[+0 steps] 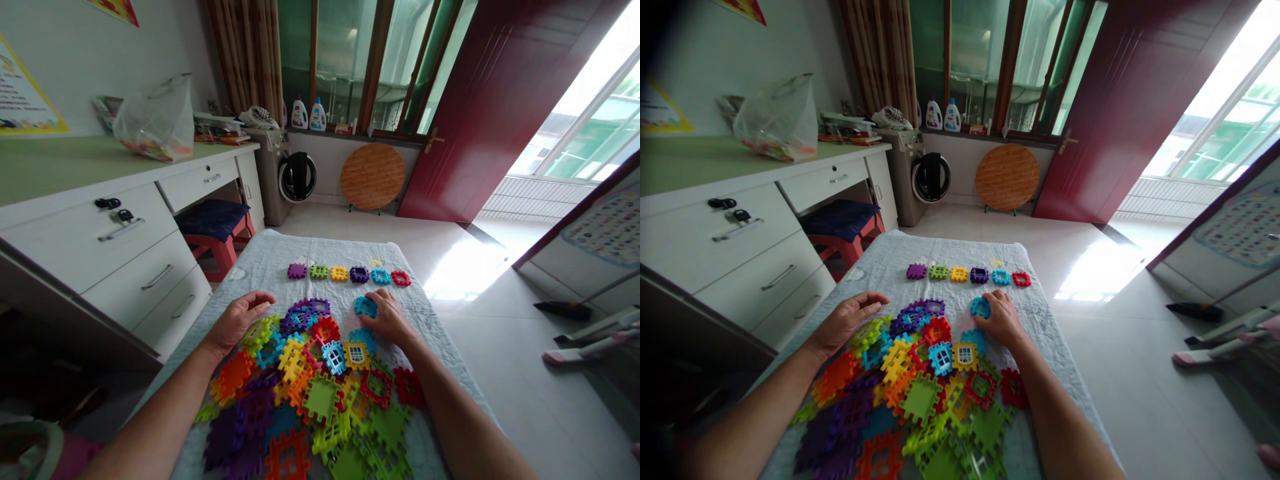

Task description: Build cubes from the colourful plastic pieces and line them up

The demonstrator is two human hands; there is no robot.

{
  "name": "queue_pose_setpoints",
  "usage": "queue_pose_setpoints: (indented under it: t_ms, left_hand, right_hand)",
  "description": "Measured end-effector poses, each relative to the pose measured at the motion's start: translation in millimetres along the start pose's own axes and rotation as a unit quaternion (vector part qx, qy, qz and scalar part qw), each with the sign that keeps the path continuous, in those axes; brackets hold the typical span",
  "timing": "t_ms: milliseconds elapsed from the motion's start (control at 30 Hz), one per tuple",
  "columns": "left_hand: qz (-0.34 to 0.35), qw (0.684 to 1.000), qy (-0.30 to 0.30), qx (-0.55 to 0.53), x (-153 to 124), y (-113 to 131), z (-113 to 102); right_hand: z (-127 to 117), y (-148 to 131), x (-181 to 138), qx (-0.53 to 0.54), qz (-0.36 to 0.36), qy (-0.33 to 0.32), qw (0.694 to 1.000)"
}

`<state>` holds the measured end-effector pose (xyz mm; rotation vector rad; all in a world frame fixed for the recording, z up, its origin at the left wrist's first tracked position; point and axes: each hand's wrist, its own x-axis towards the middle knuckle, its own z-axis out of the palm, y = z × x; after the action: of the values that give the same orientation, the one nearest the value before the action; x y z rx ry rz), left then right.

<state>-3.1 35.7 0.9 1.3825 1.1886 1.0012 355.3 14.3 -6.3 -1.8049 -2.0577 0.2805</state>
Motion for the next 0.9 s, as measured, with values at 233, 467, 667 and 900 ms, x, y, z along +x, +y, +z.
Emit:
queue_pose_setpoints:
  t_ms: [233, 467, 667, 900]
  left_hand:
    - [0.004, 1.0, 0.0, 0.008, 0.1, 0.9, -0.5]
    - [0.001, 1.0, -0.002, 0.013, -0.2, 0.4, -1.0]
    - [0.001, 1.0, -0.008, 0.008, 0.1, 1.0, -0.6]
    - [-0.006, 1.0, -0.008, 0.002, -0.4, 1.0, -1.7]
  right_hand:
    - [0.5, 3.1, 0.9, 0.008, -0.002, -0.008, 1.0]
    - [1.8, 1.9, 1.3, 0.007, 0.011, -0.005, 1.0]
    - [-0.3, 3.3, 4.2, 0.009, 0.004, 0.001, 1.0]
    - [-8.1, -5.5, 11.2, -0.062, -0.008, -0.035, 0.997]
